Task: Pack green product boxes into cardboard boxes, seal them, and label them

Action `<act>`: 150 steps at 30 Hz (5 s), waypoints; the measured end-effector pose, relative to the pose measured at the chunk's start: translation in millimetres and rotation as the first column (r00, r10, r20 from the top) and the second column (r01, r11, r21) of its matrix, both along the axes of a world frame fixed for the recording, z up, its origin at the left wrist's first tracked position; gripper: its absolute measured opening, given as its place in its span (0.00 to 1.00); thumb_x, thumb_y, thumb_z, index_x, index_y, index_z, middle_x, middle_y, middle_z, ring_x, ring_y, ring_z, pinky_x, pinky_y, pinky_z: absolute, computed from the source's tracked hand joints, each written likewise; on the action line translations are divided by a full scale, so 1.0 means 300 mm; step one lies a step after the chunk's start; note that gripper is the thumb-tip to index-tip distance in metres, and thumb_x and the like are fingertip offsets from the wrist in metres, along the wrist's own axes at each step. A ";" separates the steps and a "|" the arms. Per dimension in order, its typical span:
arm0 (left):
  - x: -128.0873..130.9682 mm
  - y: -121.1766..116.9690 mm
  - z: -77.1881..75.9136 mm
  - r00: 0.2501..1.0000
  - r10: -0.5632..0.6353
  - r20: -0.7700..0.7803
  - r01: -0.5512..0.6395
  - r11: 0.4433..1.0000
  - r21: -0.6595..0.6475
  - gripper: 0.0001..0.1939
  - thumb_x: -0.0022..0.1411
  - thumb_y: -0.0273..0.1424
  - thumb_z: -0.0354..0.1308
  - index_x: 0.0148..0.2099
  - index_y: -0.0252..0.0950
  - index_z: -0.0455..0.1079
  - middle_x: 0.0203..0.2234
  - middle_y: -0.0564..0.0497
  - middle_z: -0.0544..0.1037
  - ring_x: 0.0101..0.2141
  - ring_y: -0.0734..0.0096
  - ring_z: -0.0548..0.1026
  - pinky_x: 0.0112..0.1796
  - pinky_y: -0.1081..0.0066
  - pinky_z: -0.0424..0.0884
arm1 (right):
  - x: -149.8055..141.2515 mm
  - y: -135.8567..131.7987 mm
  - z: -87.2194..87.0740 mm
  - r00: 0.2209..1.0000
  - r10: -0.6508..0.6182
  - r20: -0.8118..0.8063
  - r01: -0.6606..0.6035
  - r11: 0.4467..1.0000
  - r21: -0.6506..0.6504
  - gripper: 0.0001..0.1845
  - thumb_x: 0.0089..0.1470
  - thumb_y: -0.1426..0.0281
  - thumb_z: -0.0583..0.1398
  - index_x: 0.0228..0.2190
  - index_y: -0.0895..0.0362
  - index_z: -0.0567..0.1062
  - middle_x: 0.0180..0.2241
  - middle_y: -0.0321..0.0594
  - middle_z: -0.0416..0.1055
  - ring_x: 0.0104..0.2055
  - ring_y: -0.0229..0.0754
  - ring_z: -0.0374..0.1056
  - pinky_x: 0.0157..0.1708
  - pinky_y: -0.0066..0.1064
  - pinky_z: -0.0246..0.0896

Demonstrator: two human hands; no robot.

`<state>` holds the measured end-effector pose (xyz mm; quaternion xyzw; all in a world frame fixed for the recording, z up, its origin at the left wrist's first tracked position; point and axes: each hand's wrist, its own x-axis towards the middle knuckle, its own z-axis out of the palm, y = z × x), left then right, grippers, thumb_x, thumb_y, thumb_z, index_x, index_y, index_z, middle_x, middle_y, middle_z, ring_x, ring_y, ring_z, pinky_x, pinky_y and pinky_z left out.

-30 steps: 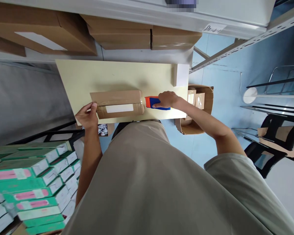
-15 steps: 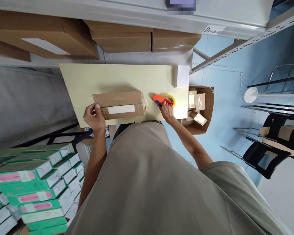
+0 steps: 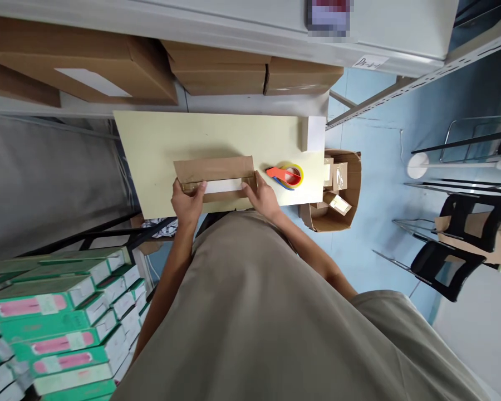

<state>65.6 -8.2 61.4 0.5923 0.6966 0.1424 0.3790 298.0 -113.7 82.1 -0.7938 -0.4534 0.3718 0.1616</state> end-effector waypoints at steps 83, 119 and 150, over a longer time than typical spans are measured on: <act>-0.033 -0.207 -0.052 0.836 0.317 0.448 -0.334 0.942 -0.043 0.41 0.61 0.44 0.78 0.71 0.40 0.70 0.76 0.31 0.69 0.72 0.41 0.74 0.69 0.48 0.73 | 0.199 -0.351 -0.088 0.668 -0.247 -0.701 0.432 0.897 0.095 0.39 0.58 0.31 0.69 0.48 0.51 0.73 0.40 0.42 0.84 0.41 0.48 0.79 0.47 0.42 0.79; -0.086 -0.737 0.444 0.714 -0.232 0.661 0.287 0.958 0.026 0.32 0.70 0.62 0.68 0.56 0.39 0.86 0.51 0.40 0.88 0.54 0.50 0.86 0.56 0.57 0.84 | -0.043 -0.820 0.247 0.837 0.354 -0.418 -0.234 0.921 0.313 0.30 0.66 0.37 0.68 0.42 0.53 0.80 0.40 0.44 0.80 0.44 0.53 0.75 0.51 0.46 0.76; -0.010 -0.682 0.096 0.807 -0.129 0.576 0.168 0.986 -0.014 0.19 0.68 0.53 0.69 0.40 0.42 0.85 0.37 0.46 0.89 0.39 0.58 0.85 0.44 0.62 0.83 | 0.158 -0.624 0.113 0.787 0.589 -0.183 -0.597 0.802 0.016 0.27 0.69 0.40 0.67 0.42 0.51 0.81 0.33 0.40 0.82 0.31 0.47 0.75 0.34 0.36 0.69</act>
